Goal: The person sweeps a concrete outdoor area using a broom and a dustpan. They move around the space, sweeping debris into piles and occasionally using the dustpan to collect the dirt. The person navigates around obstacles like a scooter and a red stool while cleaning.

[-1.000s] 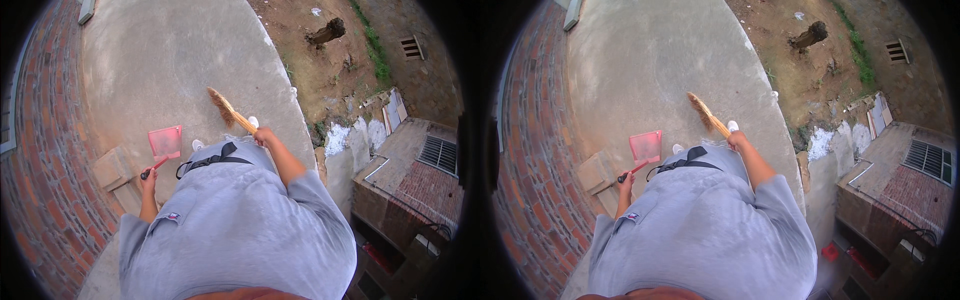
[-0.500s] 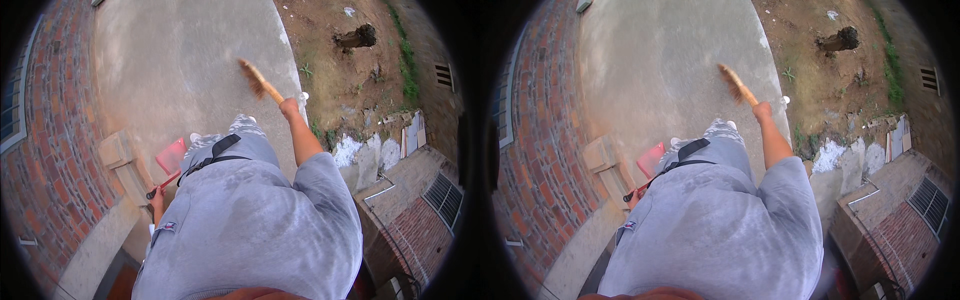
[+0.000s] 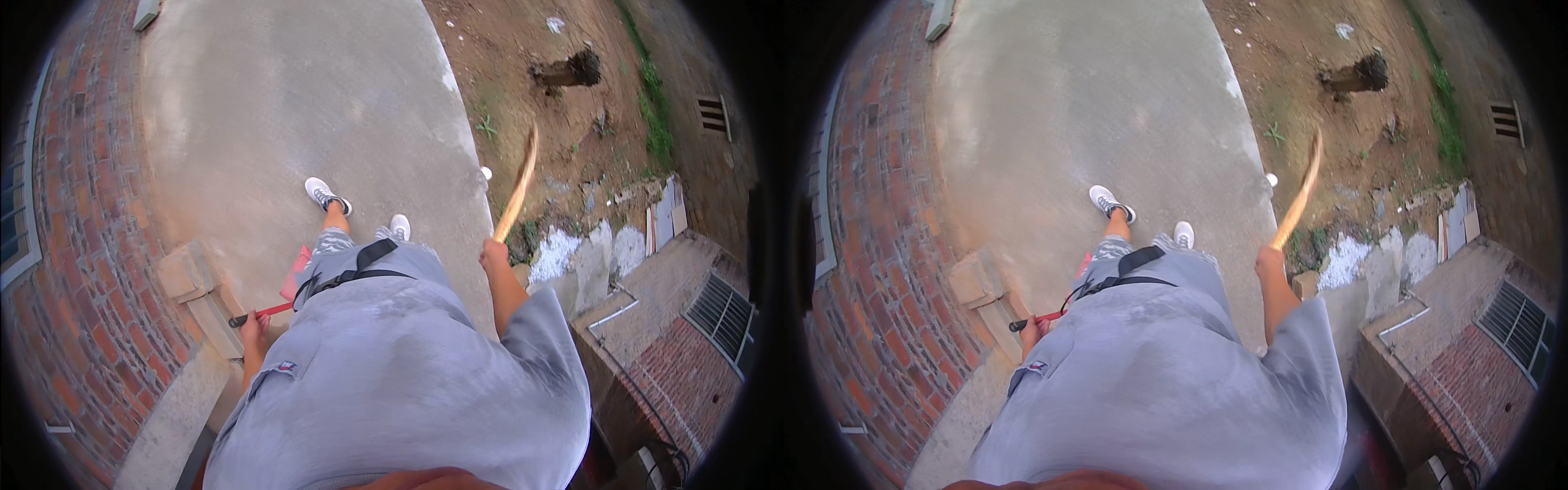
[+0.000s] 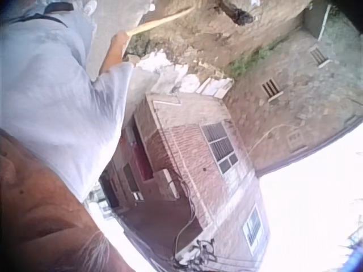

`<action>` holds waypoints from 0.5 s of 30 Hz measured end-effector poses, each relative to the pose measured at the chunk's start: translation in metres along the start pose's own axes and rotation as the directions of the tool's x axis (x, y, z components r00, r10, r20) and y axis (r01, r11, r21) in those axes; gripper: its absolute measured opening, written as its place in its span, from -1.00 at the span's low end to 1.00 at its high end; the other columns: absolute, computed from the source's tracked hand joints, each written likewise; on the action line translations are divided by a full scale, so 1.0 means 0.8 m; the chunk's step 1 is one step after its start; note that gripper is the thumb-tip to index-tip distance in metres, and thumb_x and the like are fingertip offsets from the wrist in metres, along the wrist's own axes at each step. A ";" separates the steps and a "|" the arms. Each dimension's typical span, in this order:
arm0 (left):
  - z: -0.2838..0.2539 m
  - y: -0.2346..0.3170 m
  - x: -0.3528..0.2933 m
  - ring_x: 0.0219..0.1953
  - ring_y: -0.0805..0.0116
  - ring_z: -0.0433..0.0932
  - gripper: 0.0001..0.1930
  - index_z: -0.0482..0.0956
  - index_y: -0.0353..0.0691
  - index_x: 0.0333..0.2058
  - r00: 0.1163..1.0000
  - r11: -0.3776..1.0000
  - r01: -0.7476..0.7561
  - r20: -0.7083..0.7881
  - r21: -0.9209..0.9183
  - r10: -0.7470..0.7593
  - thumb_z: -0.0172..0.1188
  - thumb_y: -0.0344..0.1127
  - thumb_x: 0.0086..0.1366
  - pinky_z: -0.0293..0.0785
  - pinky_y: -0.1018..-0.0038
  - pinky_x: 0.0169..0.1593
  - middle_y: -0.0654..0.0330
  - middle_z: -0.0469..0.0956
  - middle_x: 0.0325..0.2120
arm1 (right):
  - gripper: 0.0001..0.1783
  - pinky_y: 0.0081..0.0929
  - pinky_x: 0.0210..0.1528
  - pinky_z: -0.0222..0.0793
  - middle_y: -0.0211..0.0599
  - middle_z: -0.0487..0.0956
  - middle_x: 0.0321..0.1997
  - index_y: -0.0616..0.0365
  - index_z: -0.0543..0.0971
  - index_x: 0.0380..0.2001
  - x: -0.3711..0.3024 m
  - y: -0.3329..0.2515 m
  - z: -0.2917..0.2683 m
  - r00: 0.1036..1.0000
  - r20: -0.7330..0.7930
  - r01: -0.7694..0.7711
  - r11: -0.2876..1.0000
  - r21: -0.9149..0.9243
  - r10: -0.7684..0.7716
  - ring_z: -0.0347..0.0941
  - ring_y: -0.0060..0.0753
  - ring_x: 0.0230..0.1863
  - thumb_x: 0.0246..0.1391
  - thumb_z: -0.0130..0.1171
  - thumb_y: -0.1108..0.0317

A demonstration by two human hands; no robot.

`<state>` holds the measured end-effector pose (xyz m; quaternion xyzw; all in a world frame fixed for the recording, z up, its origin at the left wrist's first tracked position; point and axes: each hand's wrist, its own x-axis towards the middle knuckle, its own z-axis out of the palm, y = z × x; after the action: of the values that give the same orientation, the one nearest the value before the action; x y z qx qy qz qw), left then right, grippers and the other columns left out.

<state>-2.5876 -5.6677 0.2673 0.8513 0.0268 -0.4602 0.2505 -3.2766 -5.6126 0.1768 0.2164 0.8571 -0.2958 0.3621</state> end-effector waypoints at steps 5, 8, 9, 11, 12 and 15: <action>0.052 0.110 0.044 -0.53 0.26 0.58 -0.71 0.38 -0.31 -0.32 0.991 0.989 -0.099 0.100 0.110 0.088 0.05 -0.15 0.22 0.52 0.55 -0.50 0.01 0.56 -0.49 | -0.86 -0.64 -0.83 0.07 -0.43 0.26 -0.75 0.06 0.31 -0.62 0.027 0.043 -0.009 0.898 0.424 -0.313 0.850 0.423 0.120 0.15 -0.55 -0.81 -0.07 -0.08 0.55; 0.083 0.182 0.084 -0.52 0.31 0.58 -0.79 0.41 -0.22 -0.28 0.975 0.975 -0.172 0.166 0.142 0.148 0.09 -0.25 0.17 0.50 0.58 -0.52 0.07 0.55 -0.51 | -0.86 -0.64 -0.83 0.04 -0.44 0.23 -0.76 0.08 0.32 -0.65 0.011 0.072 0.029 0.926 0.362 -0.284 0.831 0.479 0.107 0.14 -0.56 -0.80 -0.10 -0.11 0.55; 0.099 0.213 0.093 -0.53 0.32 0.58 -0.81 0.41 -0.21 -0.27 0.955 0.963 -0.234 0.219 0.137 0.201 0.10 -0.28 0.16 0.50 0.58 -0.53 0.08 0.54 -0.52 | -0.82 -0.67 -0.81 0.05 -0.46 0.23 -0.77 0.06 0.30 -0.69 -0.007 0.053 0.050 0.886 0.367 -0.455 0.676 0.580 0.283 0.13 -0.59 -0.81 -0.11 -0.11 0.56; 0.118 0.268 0.099 -0.55 0.37 0.56 -0.82 0.42 -0.19 -0.28 0.925 0.932 -0.329 0.252 0.155 0.285 0.10 -0.29 0.15 0.49 0.58 -0.53 0.13 0.54 -0.54 | -0.82 -0.68 -0.81 0.05 -0.47 0.23 -0.77 0.04 0.30 -0.67 -0.028 0.013 0.106 0.879 0.380 -0.466 0.694 0.549 0.289 0.13 -0.59 -0.80 -0.05 -0.11 0.51; 0.123 0.290 0.105 -0.55 0.39 0.55 -0.83 0.43 -0.19 -0.29 0.911 0.913 -0.369 0.266 0.175 0.317 0.11 -0.30 0.15 0.49 0.58 -0.53 0.15 0.53 -0.55 | -0.82 -0.69 -0.81 0.05 -0.47 0.24 -0.77 0.03 0.30 -0.66 -0.030 0.007 0.129 0.874 0.379 -0.474 0.702 0.532 0.303 0.13 -0.60 -0.80 -0.02 -0.11 0.49; 0.129 0.346 0.150 -0.55 0.45 0.53 -0.84 0.44 -0.18 -0.30 0.842 0.880 -0.461 0.371 0.117 0.392 0.13 -0.31 0.14 0.49 0.57 -0.48 0.20 0.53 -0.54 | -0.81 -0.71 -0.81 0.05 -0.49 0.24 -0.77 0.00 0.29 -0.63 -0.031 -0.008 0.181 0.862 0.354 -0.499 0.729 0.468 0.363 0.13 -0.61 -0.80 0.06 -0.12 0.41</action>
<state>-2.5214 -5.9780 0.2365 0.7652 -0.2541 -0.5312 0.2603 -3.1932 -5.7176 0.1159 0.4673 0.6121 -0.4576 0.4444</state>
